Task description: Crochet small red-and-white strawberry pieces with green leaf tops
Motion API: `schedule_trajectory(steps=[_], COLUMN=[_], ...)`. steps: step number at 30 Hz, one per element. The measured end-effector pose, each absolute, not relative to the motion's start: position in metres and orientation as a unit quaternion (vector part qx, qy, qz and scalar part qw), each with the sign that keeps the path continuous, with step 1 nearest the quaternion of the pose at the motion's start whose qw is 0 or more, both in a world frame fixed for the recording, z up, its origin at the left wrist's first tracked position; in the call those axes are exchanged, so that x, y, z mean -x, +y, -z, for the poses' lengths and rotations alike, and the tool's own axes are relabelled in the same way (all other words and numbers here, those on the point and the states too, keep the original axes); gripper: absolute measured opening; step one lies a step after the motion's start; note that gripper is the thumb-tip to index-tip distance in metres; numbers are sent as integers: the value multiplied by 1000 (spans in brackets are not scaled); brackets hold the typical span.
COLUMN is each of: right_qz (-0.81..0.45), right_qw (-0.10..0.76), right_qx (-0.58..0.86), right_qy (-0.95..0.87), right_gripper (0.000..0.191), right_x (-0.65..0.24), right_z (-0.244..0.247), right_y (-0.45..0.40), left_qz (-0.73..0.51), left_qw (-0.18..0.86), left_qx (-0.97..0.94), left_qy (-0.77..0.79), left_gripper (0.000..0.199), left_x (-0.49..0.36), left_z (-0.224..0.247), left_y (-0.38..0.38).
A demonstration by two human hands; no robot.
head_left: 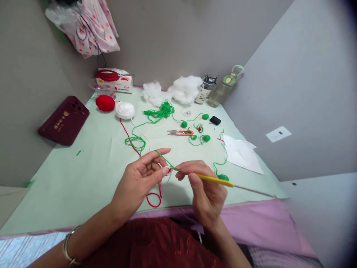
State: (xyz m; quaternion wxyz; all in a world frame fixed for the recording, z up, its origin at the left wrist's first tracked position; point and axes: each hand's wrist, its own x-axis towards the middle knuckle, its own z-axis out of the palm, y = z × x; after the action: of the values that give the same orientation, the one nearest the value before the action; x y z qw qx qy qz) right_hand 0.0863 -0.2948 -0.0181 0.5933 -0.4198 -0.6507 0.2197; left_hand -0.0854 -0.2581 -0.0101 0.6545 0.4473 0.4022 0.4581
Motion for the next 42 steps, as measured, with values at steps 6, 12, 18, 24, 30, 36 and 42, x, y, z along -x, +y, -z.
schedule_trajectory(steps=[6, 12, 18, 24, 30, 36, 42], right_qz=[-69, -21, -244, -419, -454, -387, -352], right_qw=[547, 561, 642, 669, 659, 632, 587], right_qx=[409, 401, 393, 338, 321, 346, 367], right_qy=[-727, -724, -611, -513, -506, -575, -630], right_gripper=[28, 33, 20, 14, 14, 14, 16], right_x=[-85, -78, -84, -90, -92, -101, -104], right_z=[26, 38, 32, 37, 40, 34, 22], right_y=[-300, -294, -284, -274, -272, -275, -281], left_qz=[-472, -470, -443, -432, -380, -390, -397], left_qw=[619, 639, 682, 673, 733, 714, 708], left_qx=[-464, -449, -436, -494, -475, -488, -483], left_qy=[424, 411, 384, 340, 304, 315, 328], left_gripper=[35, 41, 45, 42, 43, 35, 34], left_x=[83, 77, 83, 91, 89, 90, 92], left_z=[8, 13, 13, 11, 7, 7, 8], left_y=[-261, -265, -264, -257, -255, -250, -249])
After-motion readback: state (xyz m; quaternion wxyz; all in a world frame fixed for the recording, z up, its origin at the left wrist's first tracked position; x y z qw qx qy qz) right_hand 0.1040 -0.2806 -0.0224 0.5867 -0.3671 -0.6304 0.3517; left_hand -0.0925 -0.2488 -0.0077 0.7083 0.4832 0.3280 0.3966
